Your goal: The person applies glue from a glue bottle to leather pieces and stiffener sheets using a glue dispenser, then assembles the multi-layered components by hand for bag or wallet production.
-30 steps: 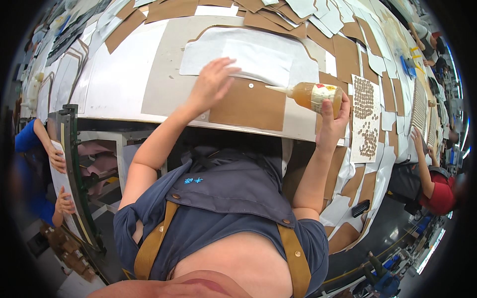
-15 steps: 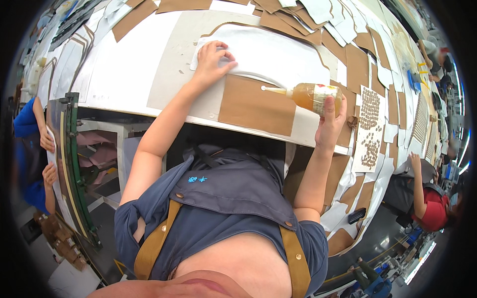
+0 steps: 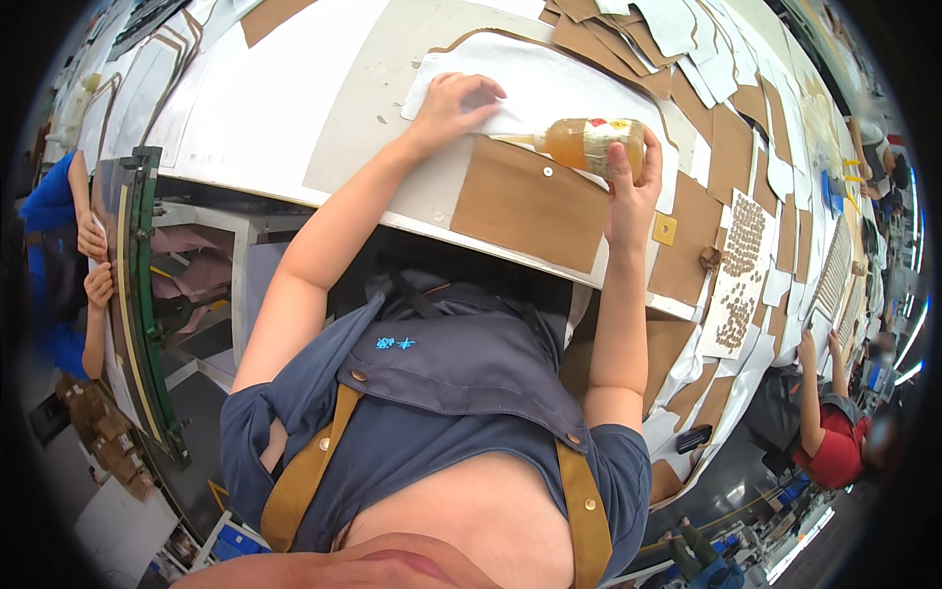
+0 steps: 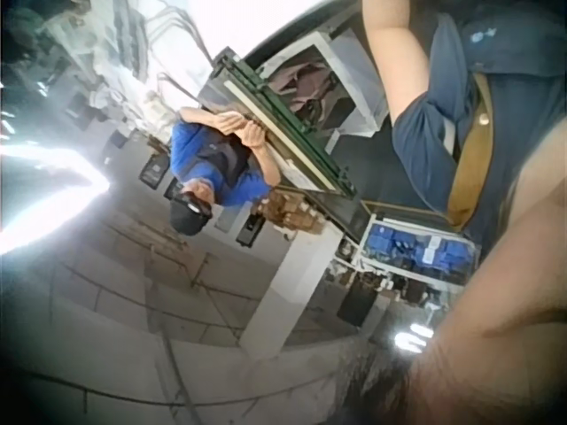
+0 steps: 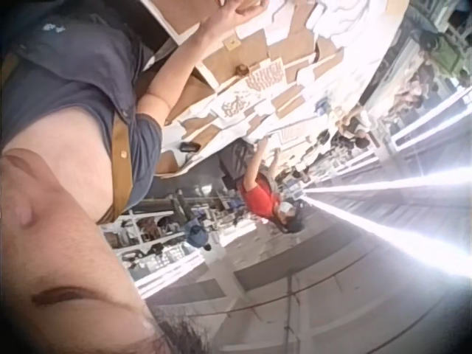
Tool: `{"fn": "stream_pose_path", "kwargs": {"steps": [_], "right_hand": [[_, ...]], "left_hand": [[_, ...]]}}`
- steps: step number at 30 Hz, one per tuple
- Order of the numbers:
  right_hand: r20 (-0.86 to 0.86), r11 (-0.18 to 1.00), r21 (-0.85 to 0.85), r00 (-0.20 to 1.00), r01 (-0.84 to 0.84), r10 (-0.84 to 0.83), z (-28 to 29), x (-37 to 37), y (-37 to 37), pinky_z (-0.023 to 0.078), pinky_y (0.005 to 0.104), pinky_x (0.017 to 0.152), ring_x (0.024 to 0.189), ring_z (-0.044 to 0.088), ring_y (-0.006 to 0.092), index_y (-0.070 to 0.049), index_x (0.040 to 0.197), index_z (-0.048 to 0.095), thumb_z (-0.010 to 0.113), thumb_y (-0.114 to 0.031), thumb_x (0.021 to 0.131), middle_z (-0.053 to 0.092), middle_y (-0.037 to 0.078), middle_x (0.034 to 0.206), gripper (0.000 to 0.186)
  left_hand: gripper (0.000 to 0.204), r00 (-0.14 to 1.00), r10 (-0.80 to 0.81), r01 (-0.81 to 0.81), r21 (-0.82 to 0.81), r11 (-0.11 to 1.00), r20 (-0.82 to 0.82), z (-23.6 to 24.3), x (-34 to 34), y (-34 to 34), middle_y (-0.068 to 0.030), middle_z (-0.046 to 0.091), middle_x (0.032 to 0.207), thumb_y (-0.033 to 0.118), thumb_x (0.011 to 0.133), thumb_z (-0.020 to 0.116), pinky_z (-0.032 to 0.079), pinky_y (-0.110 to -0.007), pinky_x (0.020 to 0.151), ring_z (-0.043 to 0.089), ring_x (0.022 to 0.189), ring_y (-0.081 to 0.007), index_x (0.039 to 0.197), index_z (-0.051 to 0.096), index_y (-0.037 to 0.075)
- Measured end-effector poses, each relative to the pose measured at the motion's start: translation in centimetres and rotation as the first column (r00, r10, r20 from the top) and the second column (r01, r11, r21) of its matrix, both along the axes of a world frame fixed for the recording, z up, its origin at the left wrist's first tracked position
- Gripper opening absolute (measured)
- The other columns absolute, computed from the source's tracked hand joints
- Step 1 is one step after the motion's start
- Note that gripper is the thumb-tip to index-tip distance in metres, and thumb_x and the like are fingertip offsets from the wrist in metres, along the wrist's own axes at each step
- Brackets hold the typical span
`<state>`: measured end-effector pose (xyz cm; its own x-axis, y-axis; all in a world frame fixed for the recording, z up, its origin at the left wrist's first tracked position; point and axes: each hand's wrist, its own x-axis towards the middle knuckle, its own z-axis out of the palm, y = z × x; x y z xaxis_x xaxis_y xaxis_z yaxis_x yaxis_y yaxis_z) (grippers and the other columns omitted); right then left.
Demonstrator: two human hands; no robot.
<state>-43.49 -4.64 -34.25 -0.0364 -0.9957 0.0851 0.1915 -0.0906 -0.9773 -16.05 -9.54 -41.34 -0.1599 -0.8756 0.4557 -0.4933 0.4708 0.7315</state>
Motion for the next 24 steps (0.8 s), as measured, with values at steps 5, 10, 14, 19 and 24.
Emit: {"fn": "stream_pose_path", "kwargs": {"steps": [5, 10, 14, 19, 24], "right_hand": [[-0.137, 0.999, -0.039, 0.991, -0.012, 0.006, -1.0, 1.0, -1.1, 0.051, 0.0327, 0.097, 0.113, 0.060, 0.0172, -0.003, 0.136, 0.048, 0.070, -0.026, 0.096, 0.062, 0.010, 0.121, 0.051], [-0.155, 0.999, -0.046, 0.988, -0.018, 0.011, -1.9, 1.0, -1.7, 0.054, 0.0296, 0.093, 0.111, 0.063, 0.0152, -0.005, 0.139, 0.048, 0.068, -0.025, 0.098, 0.062, 0.007, 0.124, 0.050], [-0.162, 0.998, -0.054, 0.987, -0.020, 0.011, -2.2, 1.1, -1.9, 0.054, 0.0296, 0.093, 0.111, 0.063, 0.0156, -0.004, 0.138, 0.048, 0.068, -0.026, 0.098, 0.062, 0.008, 0.123, 0.050], [-0.176, 0.998, -0.062, 0.984, -0.032, 0.021, -2.2, 1.2, -2.0, 0.053, 0.0294, 0.093, 0.111, 0.063, 0.0154, -0.004, 0.138, 0.048, 0.068, -0.024, 0.098, 0.063, 0.008, 0.123, 0.050], [-0.176, 0.997, -0.066, 0.984, -0.028, 0.016, -2.1, 1.4, -1.9, 0.050, 0.0303, 0.096, 0.113, 0.060, 0.0163, -0.004, 0.136, 0.049, 0.069, -0.024, 0.097, 0.061, 0.008, 0.122, 0.049]], "left_hand": [[0.016, 1.000, 0.009, -0.010, 0.057, 0.998, 0.024, -0.2, 0.0, 0.0, 0.0014, 0.072, 0.098, 0.021, 0.087, 0.071, 0.032, -0.038, 0.108, 0.062, 0.102, -0.0192, 0.102, 0.071, 0.016], [0.014, 0.999, -0.001, -0.001, 0.051, 0.999, 0.033, -0.4, 0.1, -0.1, 0.0012, 0.072, 0.099, 0.019, 0.087, 0.072, 0.033, -0.039, 0.107, 0.062, 0.100, -0.0192, 0.100, 0.071, 0.015], [0.013, 0.999, -0.001, 0.000, 0.045, 0.999, 0.041, -0.5, 0.1, -0.2, 0.0009, 0.072, 0.099, 0.019, 0.087, 0.071, 0.034, -0.039, 0.106, 0.062, 0.100, -0.0194, 0.100, 0.071, 0.015], [0.012, 0.999, 0.000, -0.002, 0.029, 1.000, 0.050, -0.4, 0.1, -0.2, 0.0003, 0.074, 0.097, 0.018, 0.087, 0.071, 0.035, -0.039, 0.104, 0.064, 0.099, -0.0197, 0.098, 0.071, 0.014], [0.011, 0.999, -0.001, -0.001, 0.029, 1.000, 0.052, -0.2, 0.1, -0.3, -0.0001, 0.074, 0.096, 0.019, 0.087, 0.071, 0.036, -0.039, 0.104, 0.065, 0.099, -0.0202, 0.097, 0.071, 0.013]]}}
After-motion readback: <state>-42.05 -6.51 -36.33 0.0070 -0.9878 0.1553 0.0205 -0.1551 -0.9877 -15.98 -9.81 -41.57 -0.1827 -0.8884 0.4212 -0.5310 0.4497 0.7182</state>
